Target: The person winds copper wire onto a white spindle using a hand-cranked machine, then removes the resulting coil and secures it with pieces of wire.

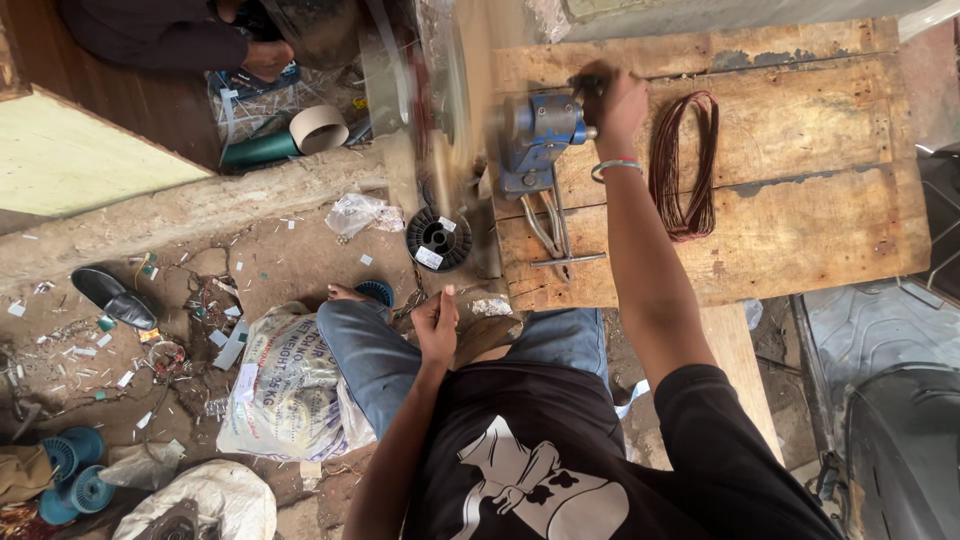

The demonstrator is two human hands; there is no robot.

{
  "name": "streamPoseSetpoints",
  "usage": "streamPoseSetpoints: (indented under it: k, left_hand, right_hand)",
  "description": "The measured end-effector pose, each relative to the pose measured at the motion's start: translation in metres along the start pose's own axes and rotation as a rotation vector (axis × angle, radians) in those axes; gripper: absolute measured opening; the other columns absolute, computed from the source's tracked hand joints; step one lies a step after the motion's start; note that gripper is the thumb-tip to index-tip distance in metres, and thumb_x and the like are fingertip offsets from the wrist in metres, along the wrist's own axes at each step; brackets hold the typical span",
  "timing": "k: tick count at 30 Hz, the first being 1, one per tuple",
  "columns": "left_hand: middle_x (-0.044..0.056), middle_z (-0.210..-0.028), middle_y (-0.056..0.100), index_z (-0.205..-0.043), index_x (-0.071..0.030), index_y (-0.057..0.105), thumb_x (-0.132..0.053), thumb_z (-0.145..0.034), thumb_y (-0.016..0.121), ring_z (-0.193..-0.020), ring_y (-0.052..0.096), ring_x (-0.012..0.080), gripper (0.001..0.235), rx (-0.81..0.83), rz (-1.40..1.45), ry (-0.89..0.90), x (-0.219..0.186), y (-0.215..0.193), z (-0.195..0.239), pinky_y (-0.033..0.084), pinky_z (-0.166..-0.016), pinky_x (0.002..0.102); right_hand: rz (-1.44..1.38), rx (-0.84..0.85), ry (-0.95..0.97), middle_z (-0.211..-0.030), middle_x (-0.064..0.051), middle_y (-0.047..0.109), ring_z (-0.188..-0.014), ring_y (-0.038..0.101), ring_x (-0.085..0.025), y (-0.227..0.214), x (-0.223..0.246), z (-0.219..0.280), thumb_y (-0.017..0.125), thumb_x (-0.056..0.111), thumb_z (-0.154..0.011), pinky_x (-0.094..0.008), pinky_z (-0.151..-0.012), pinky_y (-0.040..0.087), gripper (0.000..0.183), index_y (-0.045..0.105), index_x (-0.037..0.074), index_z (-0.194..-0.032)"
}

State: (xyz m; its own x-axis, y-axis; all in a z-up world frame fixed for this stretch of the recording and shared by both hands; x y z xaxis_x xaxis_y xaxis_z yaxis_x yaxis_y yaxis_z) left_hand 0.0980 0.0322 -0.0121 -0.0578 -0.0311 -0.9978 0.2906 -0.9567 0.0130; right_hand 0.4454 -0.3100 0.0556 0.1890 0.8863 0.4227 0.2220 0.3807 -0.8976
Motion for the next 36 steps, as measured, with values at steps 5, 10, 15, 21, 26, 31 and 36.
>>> streamPoseSetpoints:
  k: [5,10,15,21,26,31,36]
  left_hand:
    - [-0.001,-0.05,0.046,-0.061,-0.002,0.052,-0.026,-0.107,0.058,-0.048,0.039,0.0043,0.052,-0.015,-0.022,-0.011,-0.005,0.003,0.0,0.028,-0.046,0.029]
    - [-0.001,-0.052,0.048,-0.061,-0.002,0.053,-0.027,-0.107,0.058,-0.049,0.042,0.0044,0.053,-0.016,-0.012,0.031,-0.008,-0.001,0.003,0.031,-0.048,0.028]
    - [-0.001,-0.051,0.049,-0.06,-0.002,0.053,-0.027,-0.107,0.058,-0.049,0.043,0.0044,0.054,-0.03,0.002,0.049,-0.006,-0.006,0.005,0.031,-0.048,0.027]
    - [-0.001,-0.052,0.051,-0.061,-0.003,0.054,-0.028,-0.107,0.057,-0.048,0.045,0.0044,0.052,-0.019,0.01,0.06,-0.014,-0.003,0.006,0.032,-0.047,0.027]
    - [-0.001,-0.052,0.049,-0.061,-0.002,0.054,-0.028,-0.107,0.057,-0.048,0.045,0.0049,0.053,-0.012,-0.002,0.081,-0.02,0.0,0.004,0.031,-0.048,0.027]
    - [-0.001,-0.052,0.048,-0.061,-0.002,0.053,-0.029,-0.108,0.056,-0.049,0.043,0.0054,0.054,-0.008,0.037,0.057,-0.01,0.001,0.006,0.03,-0.048,0.027]
    - [-0.001,-0.052,0.047,-0.061,-0.002,0.053,-0.03,-0.109,0.054,-0.049,0.042,0.0049,0.055,-0.012,0.027,-0.004,0.002,0.001,0.003,0.03,-0.048,0.027]
  right_hand:
    - [0.157,-0.188,-0.289,-0.085,-0.009,0.076,-0.07,0.068,-0.023,0.0,0.0,0.059,0.082,0.0,-0.07,-0.033,-0.051,0.055,0.039,0.082,0.028,-0.097]
    - [0.125,-0.086,-0.324,-0.087,-0.008,0.077,-0.073,0.07,-0.024,-0.002,-0.015,0.115,0.079,0.001,-0.087,-0.039,-0.068,0.058,0.02,0.08,0.019,-0.096]
    - [0.027,-0.138,-0.392,-0.087,-0.002,0.079,-0.078,0.073,-0.019,-0.074,0.007,0.181,0.079,-0.001,-0.081,-0.046,-0.106,0.049,0.018,0.08,0.014,-0.09]
    - [-0.05,-0.202,-0.451,-0.092,-0.002,0.078,-0.081,0.071,-0.017,-0.156,0.034,0.211,0.084,-0.001,-0.082,-0.044,-0.11,0.05,0.016,0.08,0.012,-0.091]
    - [-0.099,-0.356,-0.52,-0.1,-0.001,0.08,-0.097,0.074,-0.015,-0.201,0.05,0.197,0.081,-0.006,-0.089,-0.042,-0.108,0.048,0.021,0.079,0.015,-0.092]
    - [-0.287,-0.375,-0.515,-0.106,-0.005,0.081,-0.102,0.077,-0.02,-0.217,0.057,0.155,0.067,-0.017,-0.083,-0.04,-0.108,0.051,0.034,0.077,0.01,-0.1]
    - [-0.294,-0.419,-0.63,-0.104,-0.005,0.082,-0.098,0.081,-0.02,-0.211,0.077,0.105,0.068,-0.019,-0.08,-0.046,-0.114,0.045,0.037,0.076,0.01,-0.102]
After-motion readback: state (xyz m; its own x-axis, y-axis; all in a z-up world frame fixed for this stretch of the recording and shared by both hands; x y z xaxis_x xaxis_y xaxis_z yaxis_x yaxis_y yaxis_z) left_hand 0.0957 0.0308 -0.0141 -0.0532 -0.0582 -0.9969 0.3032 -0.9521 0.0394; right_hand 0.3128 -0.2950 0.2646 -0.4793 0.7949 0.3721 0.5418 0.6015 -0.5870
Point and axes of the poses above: each hand's wrist, its own z-axis away from the middle knuckle, its own y-axis out of the palm, x = y × z, the point moved 10 cm from there along -z, towards the middle knuckle
